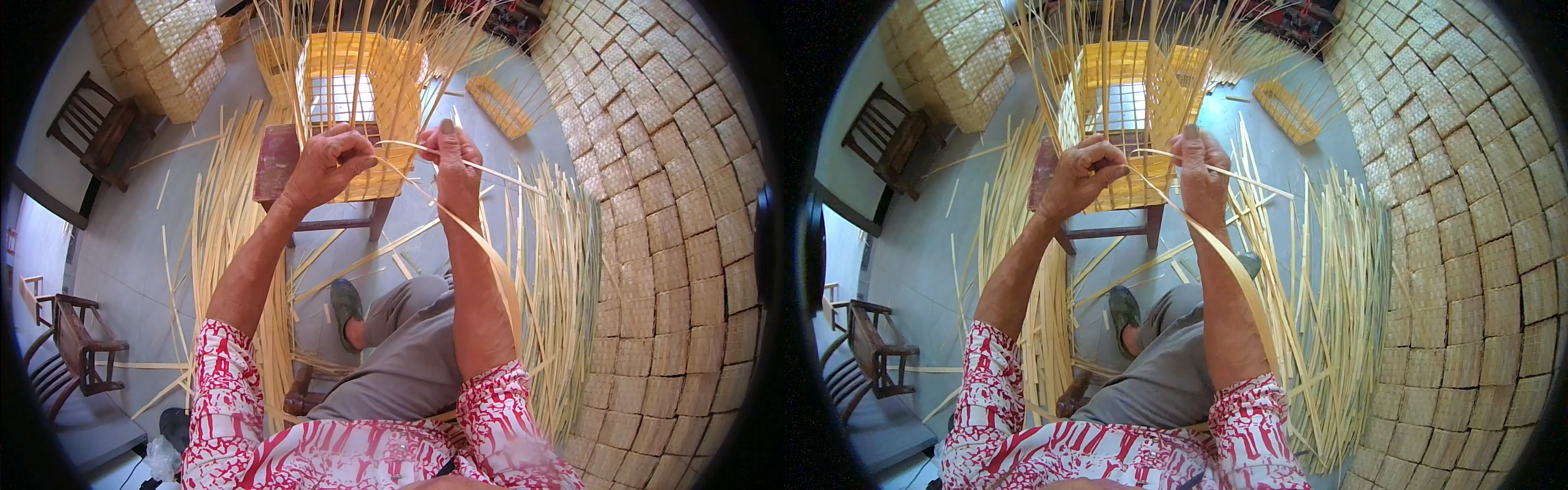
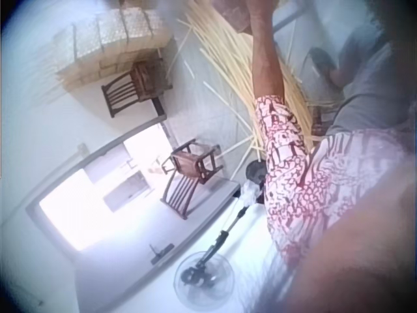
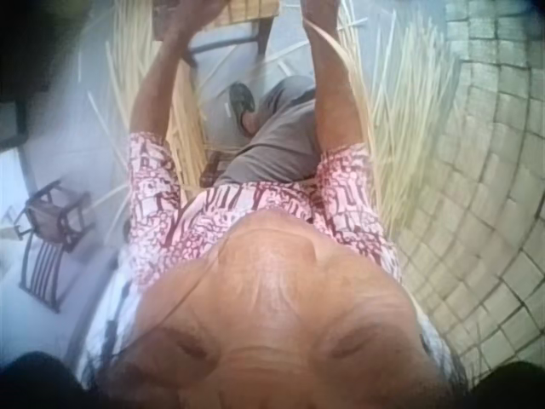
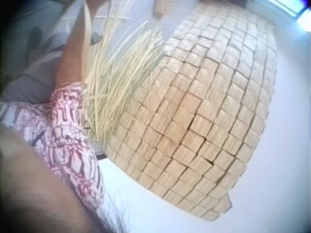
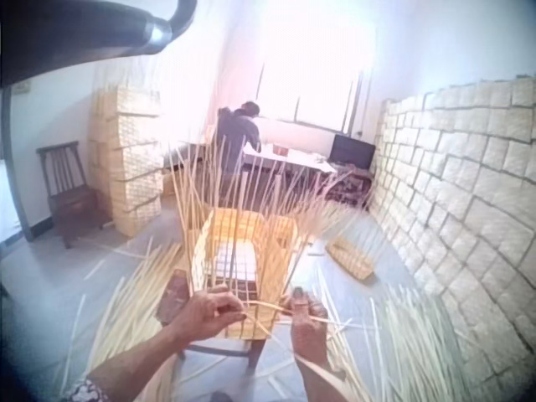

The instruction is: The person weaves a basket by hand, interlacing thin bamboo strips through a vertical frame. They repeatedly pull, bend, and tuck the strips to form a tight pattern, occasionally adjusting the basket's position on a wooden stool.

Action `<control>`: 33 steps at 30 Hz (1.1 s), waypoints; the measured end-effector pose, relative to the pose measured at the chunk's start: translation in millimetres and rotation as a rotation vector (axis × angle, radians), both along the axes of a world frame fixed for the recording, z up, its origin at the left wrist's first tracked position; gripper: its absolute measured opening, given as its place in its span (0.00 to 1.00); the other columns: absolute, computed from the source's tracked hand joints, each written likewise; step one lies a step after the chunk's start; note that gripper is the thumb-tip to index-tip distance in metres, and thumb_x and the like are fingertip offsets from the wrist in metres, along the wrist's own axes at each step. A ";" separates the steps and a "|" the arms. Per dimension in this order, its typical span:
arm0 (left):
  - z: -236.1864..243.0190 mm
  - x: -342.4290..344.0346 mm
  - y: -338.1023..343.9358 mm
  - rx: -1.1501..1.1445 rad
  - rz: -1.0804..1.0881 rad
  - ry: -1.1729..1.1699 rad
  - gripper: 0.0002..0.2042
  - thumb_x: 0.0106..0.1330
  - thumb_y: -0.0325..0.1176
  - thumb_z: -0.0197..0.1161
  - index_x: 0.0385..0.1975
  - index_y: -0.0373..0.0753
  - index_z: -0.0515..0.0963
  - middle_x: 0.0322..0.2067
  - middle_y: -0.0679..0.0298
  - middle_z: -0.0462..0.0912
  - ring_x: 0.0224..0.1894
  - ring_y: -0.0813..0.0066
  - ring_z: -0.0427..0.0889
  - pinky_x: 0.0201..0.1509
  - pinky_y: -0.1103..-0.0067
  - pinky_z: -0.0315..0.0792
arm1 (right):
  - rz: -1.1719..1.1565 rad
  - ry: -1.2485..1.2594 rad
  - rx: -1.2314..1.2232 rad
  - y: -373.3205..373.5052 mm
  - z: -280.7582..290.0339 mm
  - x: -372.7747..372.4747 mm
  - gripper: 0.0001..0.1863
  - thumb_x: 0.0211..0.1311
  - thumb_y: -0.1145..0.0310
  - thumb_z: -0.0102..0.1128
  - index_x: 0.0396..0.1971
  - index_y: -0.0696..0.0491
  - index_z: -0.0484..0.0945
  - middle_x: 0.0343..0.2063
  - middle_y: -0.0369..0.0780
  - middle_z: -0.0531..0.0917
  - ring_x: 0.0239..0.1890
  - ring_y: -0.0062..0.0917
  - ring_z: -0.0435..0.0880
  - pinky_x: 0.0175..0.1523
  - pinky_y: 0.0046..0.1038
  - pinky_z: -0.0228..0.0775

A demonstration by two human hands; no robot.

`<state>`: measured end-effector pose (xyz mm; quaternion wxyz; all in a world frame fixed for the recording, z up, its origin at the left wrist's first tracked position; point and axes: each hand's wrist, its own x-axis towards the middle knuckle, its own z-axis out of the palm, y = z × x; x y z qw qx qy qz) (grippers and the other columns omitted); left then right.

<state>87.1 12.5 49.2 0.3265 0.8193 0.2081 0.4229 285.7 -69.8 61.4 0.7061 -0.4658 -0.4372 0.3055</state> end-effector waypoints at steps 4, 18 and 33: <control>-4.9 -0.5 3.1 0.042 0.008 -0.004 0.06 0.63 0.29 0.72 0.32 0.35 0.80 0.28 0.65 0.77 0.29 0.75 0.79 0.33 0.78 0.74 | -0.226 -0.274 0.019 0.7 5.1 -2.3 0.20 0.71 0.66 0.54 0.60 0.53 0.75 0.52 0.39 0.80 0.44 0.17 0.77 0.46 0.20 0.73; -10.1 7.9 -1.3 -0.137 0.090 -0.111 0.04 0.66 0.26 0.69 0.33 0.34 0.81 0.30 0.68 0.77 0.29 0.84 0.77 0.31 0.83 0.72 | -0.076 0.750 0.066 -4.3 -0.5 1.0 0.12 0.78 0.66 0.44 0.41 0.59 0.73 0.44 0.45 0.77 0.46 0.33 0.81 0.50 0.36 0.80; 4.8 26.0 3.7 0.350 0.390 0.355 0.06 0.60 0.21 0.61 0.34 0.35 0.82 0.30 0.53 0.83 0.35 0.51 0.83 0.41 0.62 0.76 | 0.051 0.410 0.100 -34.9 18.7 -23.1 0.22 0.76 0.56 0.56 0.53 0.62 0.74 0.40 0.41 0.82 0.44 0.22 0.84 0.52 0.22 0.78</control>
